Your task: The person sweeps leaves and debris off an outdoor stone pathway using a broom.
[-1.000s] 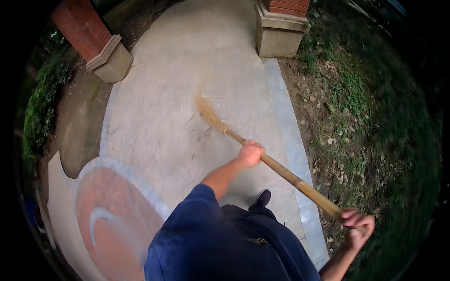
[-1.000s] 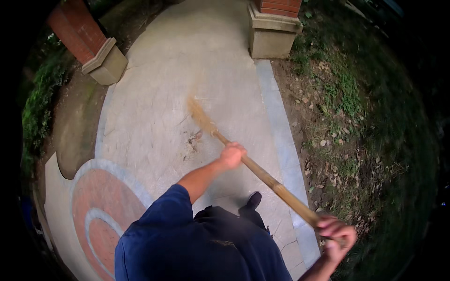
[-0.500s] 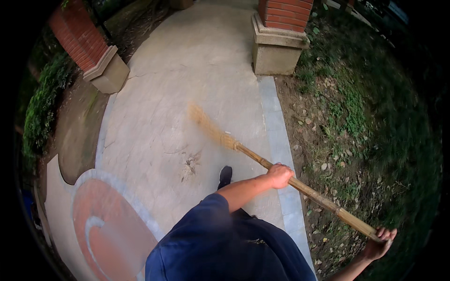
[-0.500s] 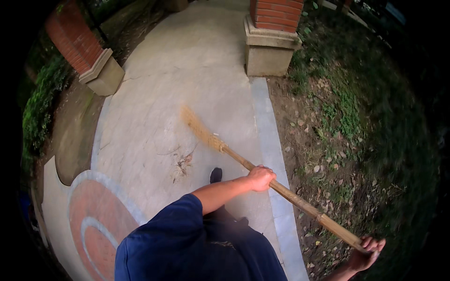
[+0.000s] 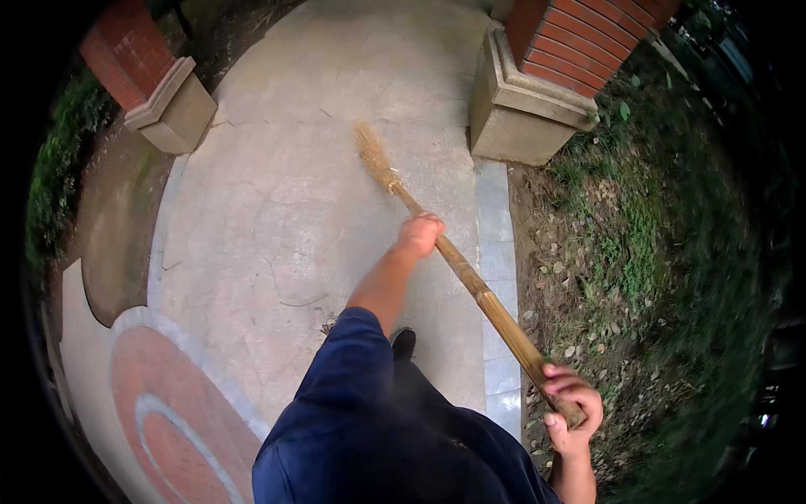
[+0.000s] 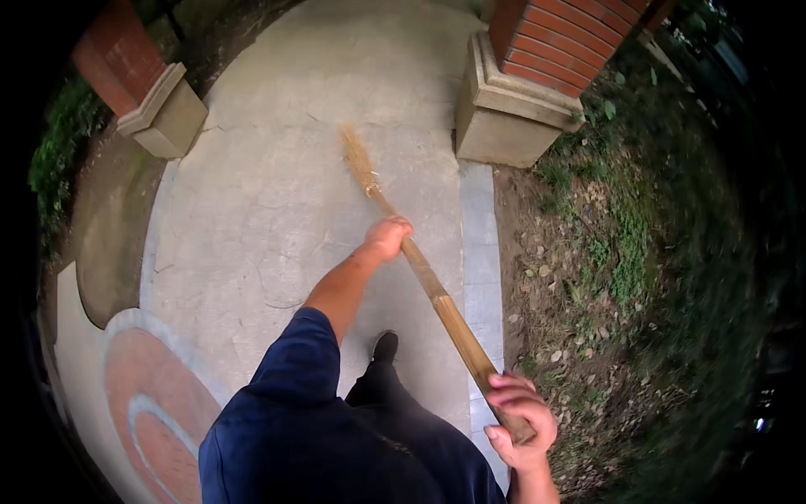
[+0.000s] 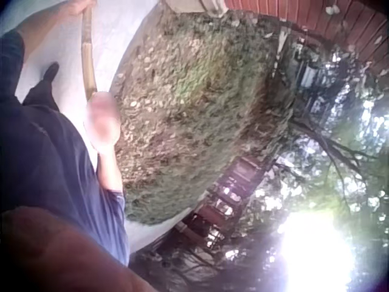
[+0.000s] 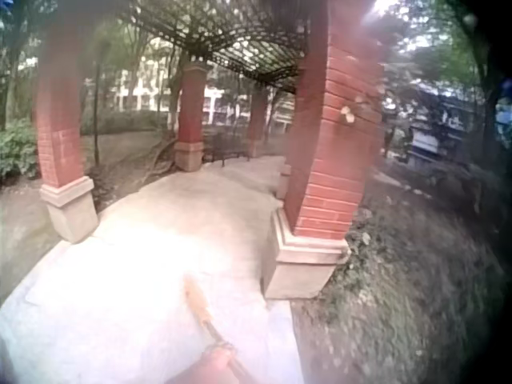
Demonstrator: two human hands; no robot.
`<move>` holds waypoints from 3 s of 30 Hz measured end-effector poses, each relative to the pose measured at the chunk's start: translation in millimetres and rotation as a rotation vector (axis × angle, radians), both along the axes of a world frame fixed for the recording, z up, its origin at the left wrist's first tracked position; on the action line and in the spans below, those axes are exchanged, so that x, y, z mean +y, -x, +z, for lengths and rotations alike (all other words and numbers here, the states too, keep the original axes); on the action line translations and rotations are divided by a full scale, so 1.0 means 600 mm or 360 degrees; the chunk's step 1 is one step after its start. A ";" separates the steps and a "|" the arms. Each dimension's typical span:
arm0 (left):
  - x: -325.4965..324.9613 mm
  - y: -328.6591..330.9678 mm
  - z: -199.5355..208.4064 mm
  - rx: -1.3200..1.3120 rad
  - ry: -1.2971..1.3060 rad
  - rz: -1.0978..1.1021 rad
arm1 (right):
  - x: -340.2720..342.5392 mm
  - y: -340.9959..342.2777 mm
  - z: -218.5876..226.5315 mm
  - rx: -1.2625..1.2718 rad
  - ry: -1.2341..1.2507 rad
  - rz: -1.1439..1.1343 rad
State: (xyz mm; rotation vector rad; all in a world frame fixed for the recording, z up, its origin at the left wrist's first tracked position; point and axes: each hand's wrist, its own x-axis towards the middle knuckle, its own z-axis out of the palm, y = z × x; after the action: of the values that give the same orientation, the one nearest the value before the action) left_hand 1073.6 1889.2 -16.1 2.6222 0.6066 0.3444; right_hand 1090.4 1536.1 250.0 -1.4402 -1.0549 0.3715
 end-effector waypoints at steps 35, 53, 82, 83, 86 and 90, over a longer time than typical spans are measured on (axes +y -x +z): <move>-0.170 -0.373 0.177 0.0267 0.0893 -0.0431 | 0.019 -0.927 0.143 0.0817 -0.0434 0.0064; 0.322 -0.377 0.072 -0.0116 0.0293 0.0080 | 0.399 -0.544 0.096 0.0149 -0.0062 -0.0201; 0.096 -0.407 0.079 0.0750 0.1002 -0.0749 | 0.230 -0.825 0.043 0.0708 -0.0134 -0.0392; 0.086 -0.406 0.082 0.0774 0.1002 -0.0767 | 0.222 -0.844 0.031 0.0790 -0.0165 -0.0399; 0.071 -0.442 0.144 0.0740 0.0959 -0.0689 | 0.184 -0.921 0.027 0.0881 -0.0380 -0.0497; 0.133 -0.499 0.157 0.0581 0.0748 -0.0412 | 0.203 -0.935 0.060 0.0810 -0.0423 -0.0095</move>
State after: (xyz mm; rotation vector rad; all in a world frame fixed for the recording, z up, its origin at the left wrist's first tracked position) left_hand 1373.1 1969.0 78.1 2.2710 0.3893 -0.3279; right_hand 1651.7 1657.9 285.9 -1.0586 -0.6193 0.5022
